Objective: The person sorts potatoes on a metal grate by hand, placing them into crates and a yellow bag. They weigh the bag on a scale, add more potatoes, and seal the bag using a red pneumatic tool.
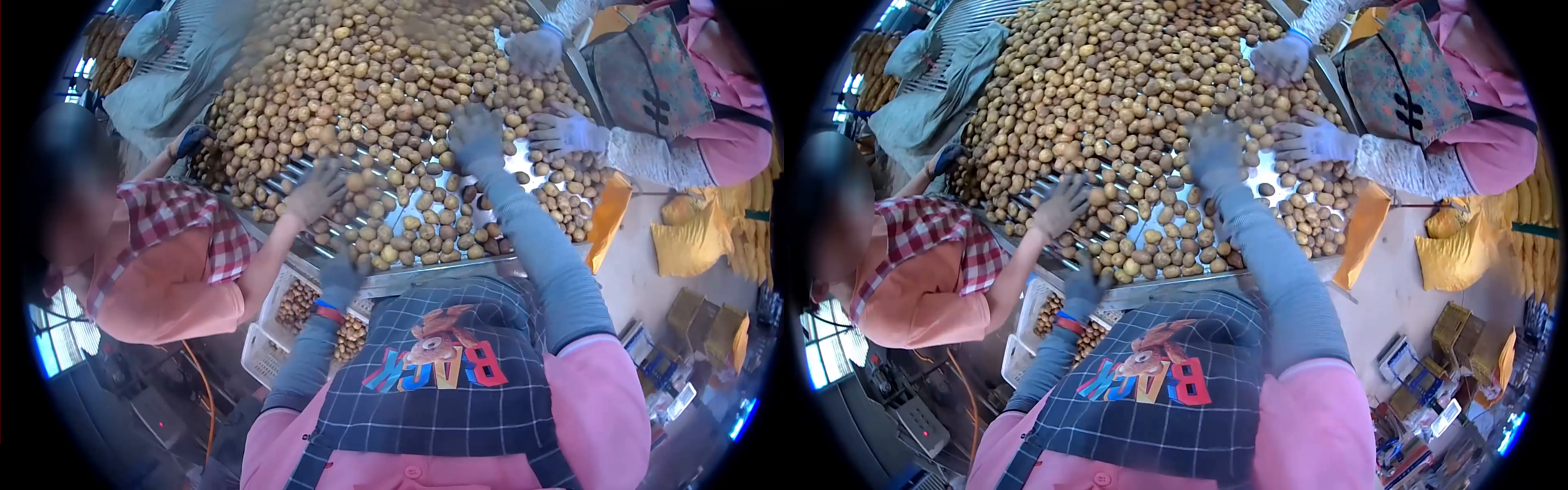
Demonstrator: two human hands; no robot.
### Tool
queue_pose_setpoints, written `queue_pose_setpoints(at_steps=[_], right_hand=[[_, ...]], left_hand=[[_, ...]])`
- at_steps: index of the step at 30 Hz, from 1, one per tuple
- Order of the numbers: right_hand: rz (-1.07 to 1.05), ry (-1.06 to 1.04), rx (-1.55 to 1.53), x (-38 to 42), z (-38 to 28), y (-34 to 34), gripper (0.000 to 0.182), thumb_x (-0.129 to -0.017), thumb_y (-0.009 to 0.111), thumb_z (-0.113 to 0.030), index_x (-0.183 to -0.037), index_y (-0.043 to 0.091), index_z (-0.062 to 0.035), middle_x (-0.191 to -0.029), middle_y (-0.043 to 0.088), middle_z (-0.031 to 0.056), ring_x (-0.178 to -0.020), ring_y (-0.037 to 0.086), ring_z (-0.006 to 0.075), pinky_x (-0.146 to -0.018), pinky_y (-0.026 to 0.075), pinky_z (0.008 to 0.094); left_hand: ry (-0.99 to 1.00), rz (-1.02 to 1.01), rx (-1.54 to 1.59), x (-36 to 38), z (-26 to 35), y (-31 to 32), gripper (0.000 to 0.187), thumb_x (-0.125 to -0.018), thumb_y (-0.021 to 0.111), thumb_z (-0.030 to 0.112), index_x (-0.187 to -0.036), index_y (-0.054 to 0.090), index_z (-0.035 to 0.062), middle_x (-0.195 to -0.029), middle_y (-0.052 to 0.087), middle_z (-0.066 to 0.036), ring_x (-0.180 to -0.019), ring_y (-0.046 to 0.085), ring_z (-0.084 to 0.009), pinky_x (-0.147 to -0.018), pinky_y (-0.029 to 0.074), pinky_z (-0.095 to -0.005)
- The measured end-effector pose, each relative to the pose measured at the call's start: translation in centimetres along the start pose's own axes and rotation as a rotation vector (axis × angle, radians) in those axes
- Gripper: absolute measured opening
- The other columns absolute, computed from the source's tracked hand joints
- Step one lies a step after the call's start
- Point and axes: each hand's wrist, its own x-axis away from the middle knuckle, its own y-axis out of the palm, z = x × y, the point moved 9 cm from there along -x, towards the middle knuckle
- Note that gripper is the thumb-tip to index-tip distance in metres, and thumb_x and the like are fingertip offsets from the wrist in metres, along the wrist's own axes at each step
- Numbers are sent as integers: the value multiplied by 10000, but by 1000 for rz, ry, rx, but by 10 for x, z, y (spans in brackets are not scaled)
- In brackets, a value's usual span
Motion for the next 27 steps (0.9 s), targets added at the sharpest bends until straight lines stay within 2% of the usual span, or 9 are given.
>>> queue_pose_setpoints(at_steps=[2,5,9,11,14,17,20,24,27], right_hand=[[95,-377,-239,57,-75,-19,345,-853,571,-270,-1156,585,-106,-1194,498,209,-1092,461,423,-966,378,530],[-275,-954,-214,178,-117,26,429,-899,541,-412,-1275,524,-207,-1429,433,111,-1368,345,331,-1116,198,609],[-261,-768,54,165,-20,54,505,-939,474,-438,-1399,429,-234,-1508,363,55,-1415,288,281,-1153,128,593],[-199,-606,50,124,17,48,512,-940,475,-426,-1421,416,-259,-1512,363,37,-1400,311,271,-1160,117,586],[-152,-143,201,68,84,41,527,-944,430,-476,-1445,376,-324,-1519,352,64,-1407,302,288,-1124,170,605],[-135,198,-141,38,86,42,516,-928,436,-462,-1421,421,-312,-1505,373,73,-1402,297,319,-1094,190,635],[-291,10,43,58,16,56,614,-910,424,-575,-1465,367,-318,-1545,242,228,-1459,138,392,-1119,13,661],[-334,-413,52,116,-9,51,691,-895,483,-579,-1507,274,-335,-1575,231,136,-1467,159,340,-1166,-5,574],[-276,-308,213,103,67,65,588,-969,399,-494,-1513,257,-322,-1589,228,37,-1475,157,288,-1177,5,546]], left_hand=[[7,54,50,13,41,-6,816,-800,681,387,-1417,332,-17,-934,646,-237,-911,627,-384,-775,489,-490],[53,70,93,20,83,-11,825,-793,696,354,-1426,306,-4,-906,641,-227,-899,628,-379,-763,486,-484],[483,-144,522,28,95,14,710,-785,706,192,-1424,423,70,-971,666,-124,-878,638,-313,-808,503,-423],[761,394,352,21,79,-44,425,-776,702,208,-1166,608,69,-925,643,-125,-838,617,-350,-742,490,-456],[78,853,332,-35,-12,-97,448,-849,653,273,-1229,557,54,-1313,513,-221,-1195,495,-398,-985,404,-502],[-194,554,226,-114,-40,-41,617,-886,568,463,-1373,476,96,-1401,439,-235,-1260,450,-420,-1039,356,-505],[-42,455,21,-91,47,-37,721,-857,538,521,-1491,334,244,-1510,272,-241,-1341,375,-418,-1058,240,-654],[307,286,210,-43,64,-7,694,-818,612,421,-1460,403,260,-1500,298,-237,-1374,320,-409,-1102,162,-636],[317,258,88,-2,22,-11,727,-812,635,387,-1474,379,228,-1517,306,-204,-1401,267,-409,-1122,135,-620]])
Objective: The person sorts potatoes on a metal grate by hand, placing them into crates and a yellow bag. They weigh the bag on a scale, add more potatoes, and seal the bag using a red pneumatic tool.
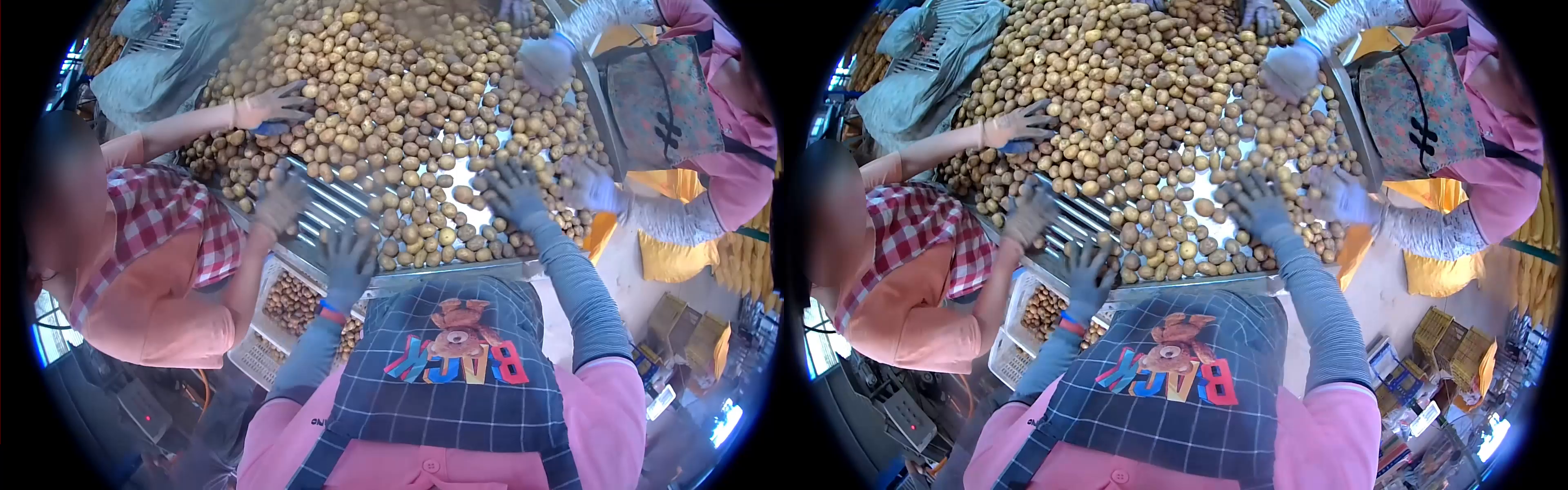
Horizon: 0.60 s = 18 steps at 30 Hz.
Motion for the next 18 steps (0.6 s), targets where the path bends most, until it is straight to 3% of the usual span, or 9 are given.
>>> queue_pose_setpoints(at_steps=[3,5,7,8,11,14,16,17,18], right_hand=[[201,229,-77,-13,10,-28,558,-903,553,-412,-1424,435,-253,-1479,399,113,-1357,351,363,-1136,141,578],[357,185,-230,-16,-32,-60,556,-845,621,-345,-1364,480,-203,-1364,469,163,-1292,395,399,-1102,196,604],[269,-252,-350,-5,-113,-75,543,-820,627,-293,-1332,484,-183,-1252,491,155,-1267,415,376,-1081,268,573],[57,-417,-322,9,-146,-76,544,-891,584,-370,-1401,420,-276,-1436,418,123,-1371,338,343,-1140,240,530],[-60,-637,-244,46,-136,-26,521,-915,558,-392,-1412,416,-326,-1496,362,102,-1397,316,321,-1160,176,556],[-262,-381,176,25,-64,-16,429,-944,497,-351,-1371,451,-368,-1504,361,116,-1403,323,318,-1157,152,584],[-16,232,-366,0,39,4,339,-882,564,-303,-1220,594,-299,-1375,498,131,-1276,458,319,-1077,255,594],[347,194,-39,-5,34,-38,286,-842,602,-278,-1123,660,-271,-1297,548,133,-1224,494,318,-1038,330,541],[459,207,-154,-10,29,-55,264,-832,606,-264,-1086,673,-249,-1281,558,127,-1199,502,323,-1023,350,515]], left_hand=[[-248,5,-154,22,-32,-24,775,-818,640,421,-1478,357,131,-1522,290,-222,-1416,210,-442,-1129,159,-600],[-171,31,-215,34,-18,-11,791,-829,637,440,-1471,349,77,-1517,277,-253,-1407,196,-477,-1136,156,-585],[-253,-201,-46,42,8,14,738,-849,627,425,-1465,369,112,-1522,247,-273,-1398,174,-510,-1131,169,-586],[-260,-201,-48,42,18,11,738,-849,627,425,-1465,369,112,-1522,247,-273,-1398,174,-510,-1131,169,-586],[-5,-269,-10,37,53,10,628,-878,634,343,-1433,436,127,-1530,292,-213,-1417,255,-400,-1147,217,-507],[63,-139,829,20,49,-16,338,-888,616,224,-1194,650,86,-1145,633,-178,-1128,587,-312,-964,458,-398],[-87,-37,807,-15,29,-39,334,-876,618,212,-1186,647,91,-1115,639,-153,-1078,596,-312,-918,471,-417],[-251,71,785,-32,12,-47,331,-863,621,201,-1177,645,96,-1085,646,-129,-1027,605,-312,-871,483,-437],[-146,60,556,-48,24,-42,313,-862,629,190,-1158,657,93,-1064,659,-142,-991,627,-317,-870,494,-430]])
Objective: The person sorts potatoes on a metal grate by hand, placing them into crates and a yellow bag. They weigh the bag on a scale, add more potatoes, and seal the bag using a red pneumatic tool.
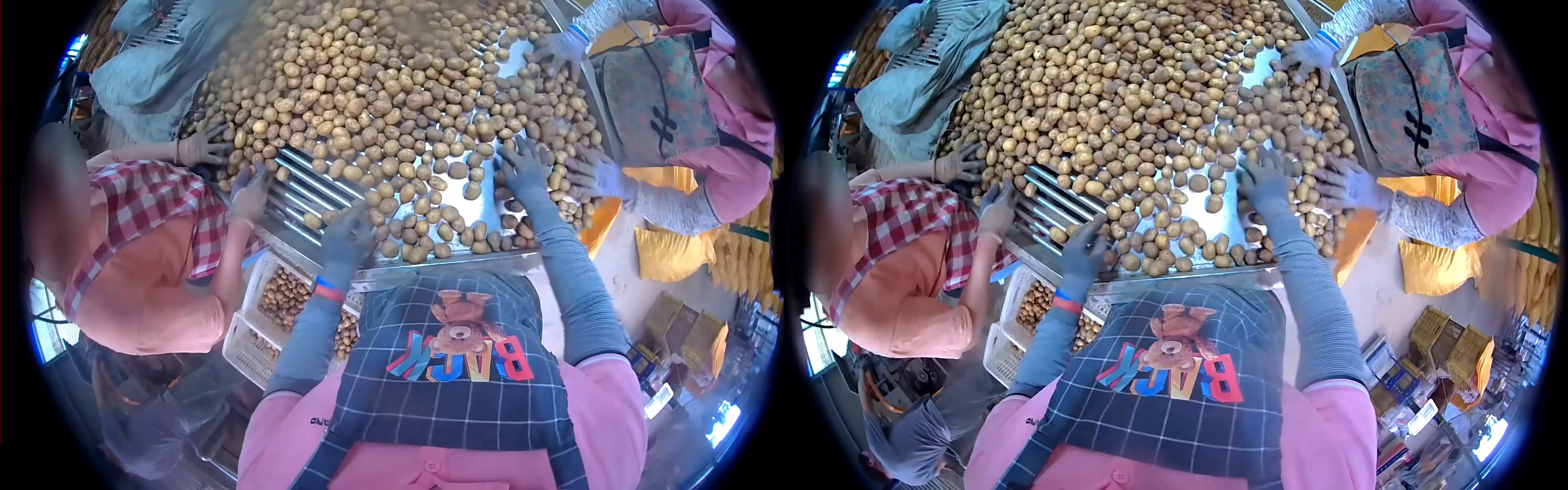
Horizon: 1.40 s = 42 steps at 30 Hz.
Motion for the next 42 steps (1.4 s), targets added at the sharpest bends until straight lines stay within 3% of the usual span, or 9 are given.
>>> queue_pose_setpoints(at_steps=[6,11,15,24,31,33,37,39,42], right_hand=[[-265,-429,-257,9,-108,11,377,-860,581,-217,-1237,594,-204,-1333,514,122,-1194,480,340,-1027,395,445],[-425,-62,-155,22,-14,25,392,-869,578,-235,-1261,590,-233,-1367,505,102,-1222,485,340,-1032,394,450],[-94,125,-144,36,7,-9,381,-824,624,-192,-1205,628,-185,-1264,554,129,-1171,509,348,-983,426,456],[-549,-954,-429,86,-226,19,394,-862,577,-416,-1204,598,-223,-1487,387,104,-1403,318,314,-1167,142,567],[-550,-528,37,29,-66,27,384,-895,580,-389,-1274,573,-326,-1536,335,32,-1432,258,276,-1177,116,546],[-578,-415,81,10,-52,43,400,-883,589,-343,-1277,574,-278,-1518,357,60,-1421,278,274,-1166,166,536],[-244,364,-182,-24,-59,42,553,-859,538,-469,-1350,512,-218,-1499,354,155,-1417,262,373,-1138,123,628],[-605,208,-24,-5,-115,46,662,-840,530,-552,-1402,447,-213,-1505,342,164,-1415,250,412,-1125,90,661],[-346,-276,-100,50,-147,36,675,-874,503,-549,-1448,376,-217,-1518,333,143,-1420,258,386,-1136,74,646]], left_hand=[[65,-257,-630,-49,27,90,331,-834,641,260,-1127,670,109,-1032,672,-165,-943,637,-348,-835,516,-414],[-412,-96,648,-39,-5,34,317,-854,659,180,-1127,636,21,-997,684,-88,-888,632,-184,-781,508,-320],[-142,337,-355,-5,-89,-77,352,-795,676,192,-1115,627,55,-1005,646,-190,-941,624,-365,-807,509,-429],[-230,-131,-153,36,-43,37,572,-862,621,324,-1394,487,164,-1079,658,-207,-969,647,-370,-832,508,-441],[-351,109,126,-16,-52,-26,414,-794,645,110,-1207,619,118,-1122,644,-153,-1024,639,-293,-841,517,-368],[-16,249,-70,-58,-55,-51,410,-779,646,126,-1187,625,97,-1118,634,-158,-1046,619,-308,-862,506,-382],[34,195,-339,-93,-45,13,625,-795,668,191,-1390,482,156,-1377,475,-203,-1160,556,-378,-955,483,-405],[-26,139,-304,-83,-25,24,598,-822,632,198,-1386,438,157,-1290,499,-192,-1129,546,-380,-923,480,-447],[5,-47,-369,-50,-10,53,545,-815,655,157,-1338,508,199,-1173,553,-175,-1055,578,-375,-866,499,-437]])
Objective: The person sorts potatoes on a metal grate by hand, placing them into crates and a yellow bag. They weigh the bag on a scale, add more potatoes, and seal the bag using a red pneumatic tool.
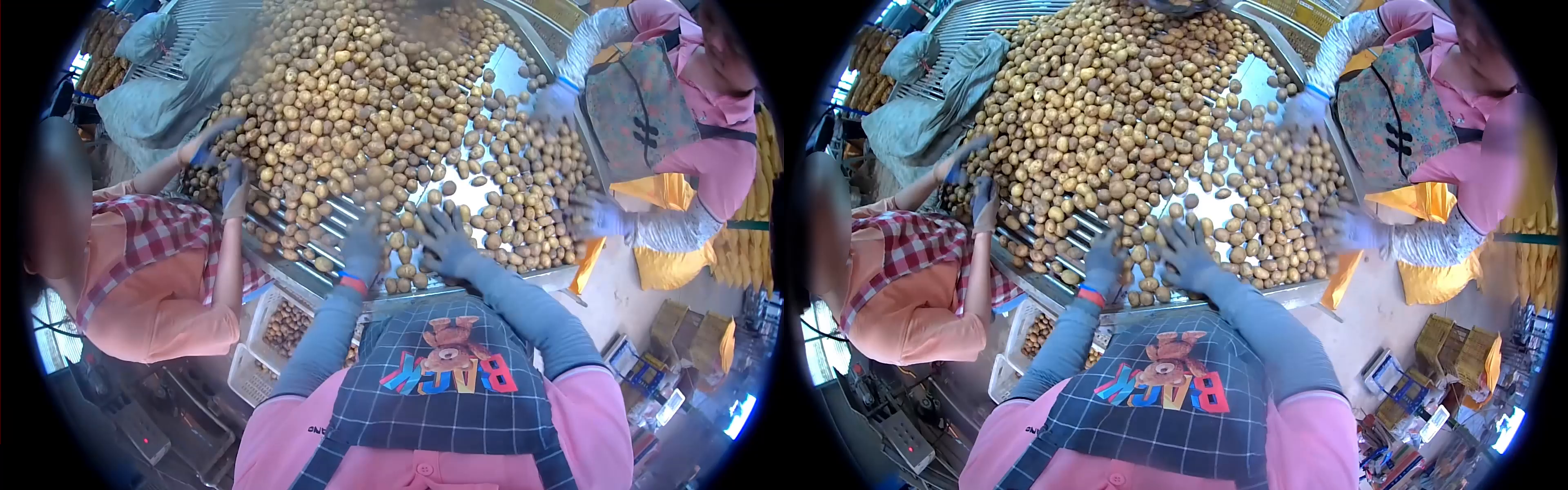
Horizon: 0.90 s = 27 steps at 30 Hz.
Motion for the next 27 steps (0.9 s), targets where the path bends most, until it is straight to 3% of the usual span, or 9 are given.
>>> queue_pose_setpoints(at_steps=[2,7,9,13,17,21,23,25,27], right_hand=[[-94,-285,-169,36,5,4,568,-907,522,-490,-1416,431,-256,-1506,358,115,-1396,303,371,-1129,97,644],[84,102,171,47,113,-52,389,-885,574,-404,-1243,605,-256,-1411,475,99,-1345,395,286,-1144,130,553],[177,383,-12,43,151,-51,332,-847,634,-358,-1144,669,-214,-1339,533,129,-1275,462,294,-1131,204,502],[437,303,-213,1,124,-78,383,-804,674,-313,-1155,673,-162,-1314,547,160,-1218,497,325,-1080,315,461],[286,418,-654,-94,114,-34,424,-835,658,-348,-1198,642,-130,-1339,529,190,-1278,452,370,-1044,388,431],[258,368,-666,-181,84,-41,499,-839,648,-410,-1270,593,-163,-1418,445,208,-1318,416,376,-1062,375,445],[223,336,-648,-199,47,-50,543,-838,638,-452,-1303,569,-182,-1456,402,206,-1340,397,367,-1074,357,502],[-308,50,-48,-201,-27,-28,626,-843,592,-535,-1375,498,-220,-1521,302,186,-1397,314,368,-1079,251,652],[-356,-119,-69,-167,-75,-2,663,-845,553,-573,-1414,443,-250,-1539,275,161,-1418,259,381,-1050,151,744]], left_hand=[[27,25,50,22,7,1,522,-819,654,160,-1323,525,202,-1151,562,-171,-1023,584,-371,-859,502,-430],[171,-3,258,39,11,1,446,-861,626,193,-1300,550,162,-1052,599,-129,-902,609,-296,-788,520,-389],[-369,-344,1321,50,-4,13,460,-859,645,296,-1263,574,88,-1104,633,-108,-940,627,-236,-775,523,-344],[-199,93,2177,46,-51,-39,457,-936,542,416,-1231,542,67,-1064,626,-72,-875,597,-182,-711,502,-296],[-309,611,1757,53,-111,-115,403,-973,537,327,-1255,531,39,-1013,601,-60,-915,579,-138,-731,475,-266],[-299,407,846,20,-251,-85,317,-913,618,138,-1186,574,-17,-1022,613,-21,-848,558,-88,-714,475,-233],[-586,529,811,14,-196,-111,442,-842,672,204,-1236,561,38,-1041,648,-71,-884,623,-169,-734,505,-296],[-431,294,-112,-16,-147,-100,548,-781,699,260,-1285,535,121,-1102,648,-131,-953,655,-296,-787,522,-408],[-374,-153,-40,-33,-127,-23,512,-804,669,276,-1283,523,172,-1159,615,-167,-1013,626,-385,-841,505,-484]])
